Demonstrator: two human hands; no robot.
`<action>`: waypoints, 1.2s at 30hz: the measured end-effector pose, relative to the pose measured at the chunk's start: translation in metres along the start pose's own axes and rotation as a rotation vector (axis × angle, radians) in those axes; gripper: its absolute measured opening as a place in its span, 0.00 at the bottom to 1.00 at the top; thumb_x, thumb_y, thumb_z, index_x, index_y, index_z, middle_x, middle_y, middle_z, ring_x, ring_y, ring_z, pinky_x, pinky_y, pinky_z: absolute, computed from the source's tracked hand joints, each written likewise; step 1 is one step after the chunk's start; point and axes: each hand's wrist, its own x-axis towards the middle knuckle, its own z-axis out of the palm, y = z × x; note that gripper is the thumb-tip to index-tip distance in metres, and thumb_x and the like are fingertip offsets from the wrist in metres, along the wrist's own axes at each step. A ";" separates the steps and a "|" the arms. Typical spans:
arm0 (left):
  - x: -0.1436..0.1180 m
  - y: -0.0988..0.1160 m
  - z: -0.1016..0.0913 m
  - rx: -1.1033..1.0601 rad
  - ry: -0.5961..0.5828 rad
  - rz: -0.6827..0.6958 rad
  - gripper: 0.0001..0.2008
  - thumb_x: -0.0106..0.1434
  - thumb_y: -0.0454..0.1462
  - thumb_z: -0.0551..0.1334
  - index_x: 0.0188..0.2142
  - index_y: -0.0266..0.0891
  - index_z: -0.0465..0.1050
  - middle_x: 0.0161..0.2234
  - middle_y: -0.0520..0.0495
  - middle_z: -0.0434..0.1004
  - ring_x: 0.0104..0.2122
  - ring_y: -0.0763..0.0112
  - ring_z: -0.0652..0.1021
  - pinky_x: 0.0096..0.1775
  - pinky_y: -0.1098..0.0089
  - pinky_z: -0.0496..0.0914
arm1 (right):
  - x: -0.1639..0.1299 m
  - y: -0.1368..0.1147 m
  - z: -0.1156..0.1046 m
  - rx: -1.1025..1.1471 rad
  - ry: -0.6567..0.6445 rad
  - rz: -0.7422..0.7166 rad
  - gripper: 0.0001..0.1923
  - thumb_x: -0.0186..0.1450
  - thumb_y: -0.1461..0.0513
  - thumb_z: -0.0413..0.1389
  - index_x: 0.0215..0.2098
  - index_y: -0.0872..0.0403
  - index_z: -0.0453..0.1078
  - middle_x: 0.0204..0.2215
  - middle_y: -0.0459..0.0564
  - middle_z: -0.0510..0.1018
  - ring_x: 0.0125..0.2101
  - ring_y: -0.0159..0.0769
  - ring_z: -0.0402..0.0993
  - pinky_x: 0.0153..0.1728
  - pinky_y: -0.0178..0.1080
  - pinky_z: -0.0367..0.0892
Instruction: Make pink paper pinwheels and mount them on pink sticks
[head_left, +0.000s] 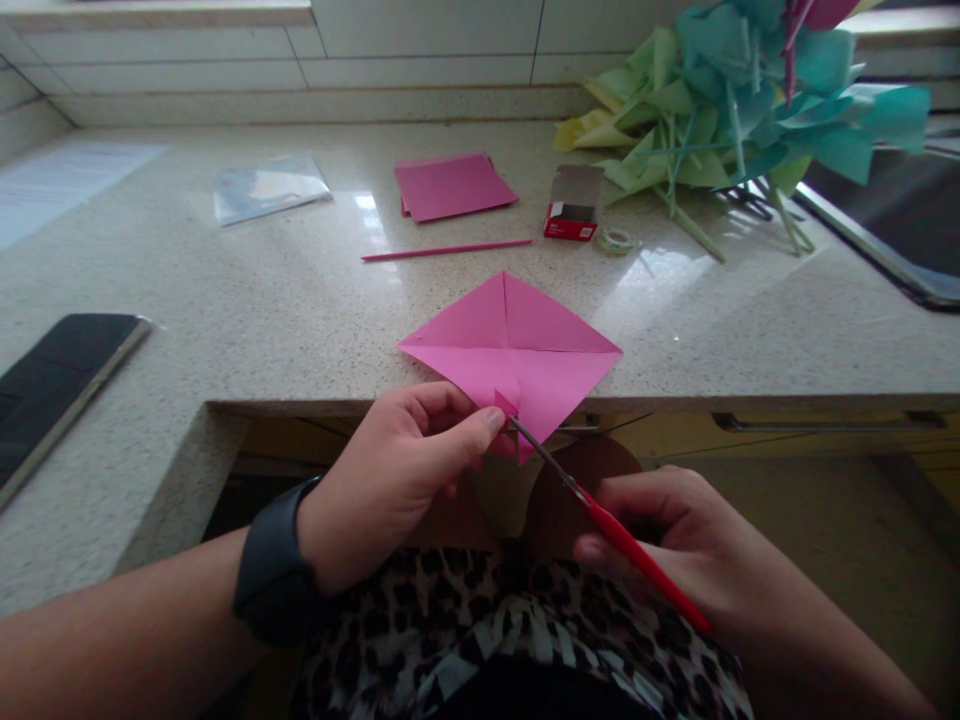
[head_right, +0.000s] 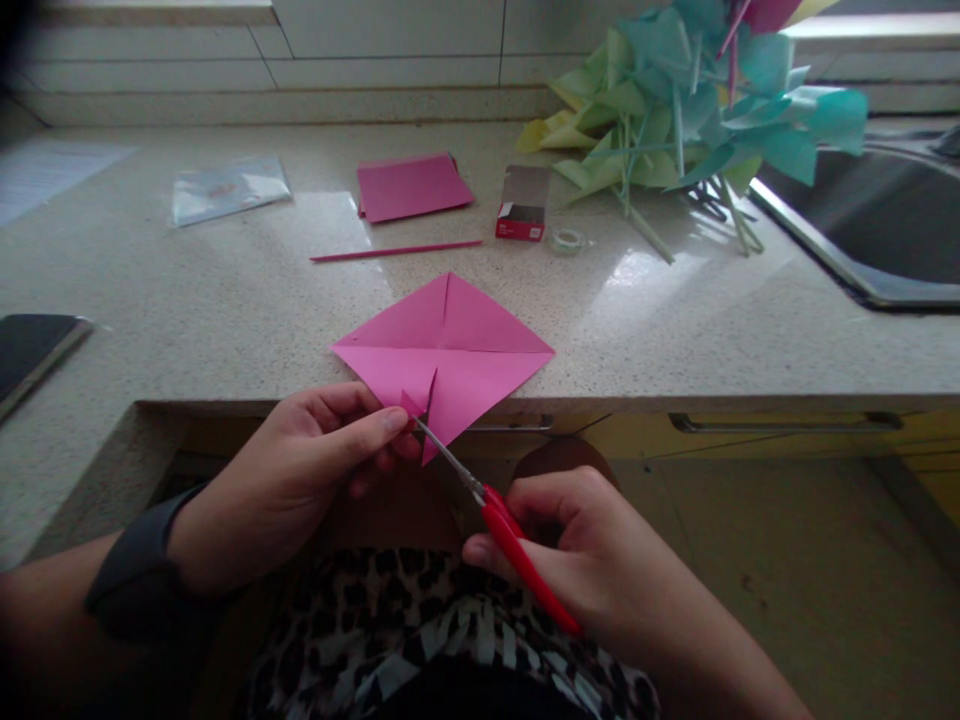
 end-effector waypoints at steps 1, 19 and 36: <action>0.000 0.000 0.000 -0.016 0.009 0.005 0.13 0.64 0.46 0.68 0.33 0.37 0.78 0.31 0.48 0.80 0.25 0.77 0.70 0.23 0.79 0.62 | 0.001 0.001 0.002 -0.003 0.007 -0.021 0.22 0.62 0.47 0.63 0.23 0.55 0.68 0.20 0.42 0.62 0.22 0.27 0.54 0.21 0.33 0.50; -0.004 0.001 0.009 -0.226 0.066 0.005 0.10 0.62 0.43 0.70 0.31 0.38 0.80 0.30 0.50 0.80 0.23 0.81 0.69 0.23 0.82 0.63 | 0.008 0.012 0.021 -0.185 0.181 -0.198 0.23 0.65 0.46 0.59 0.24 0.54 0.67 0.21 0.46 0.69 0.23 0.31 0.61 0.24 0.36 0.55; -0.004 0.000 0.009 -0.231 0.066 0.015 0.09 0.64 0.43 0.69 0.32 0.39 0.81 0.30 0.51 0.80 0.23 0.81 0.68 0.24 0.81 0.62 | 0.010 0.011 0.022 -0.196 0.227 -0.225 0.25 0.64 0.45 0.60 0.21 0.53 0.64 0.18 0.44 0.65 0.21 0.30 0.57 0.22 0.36 0.52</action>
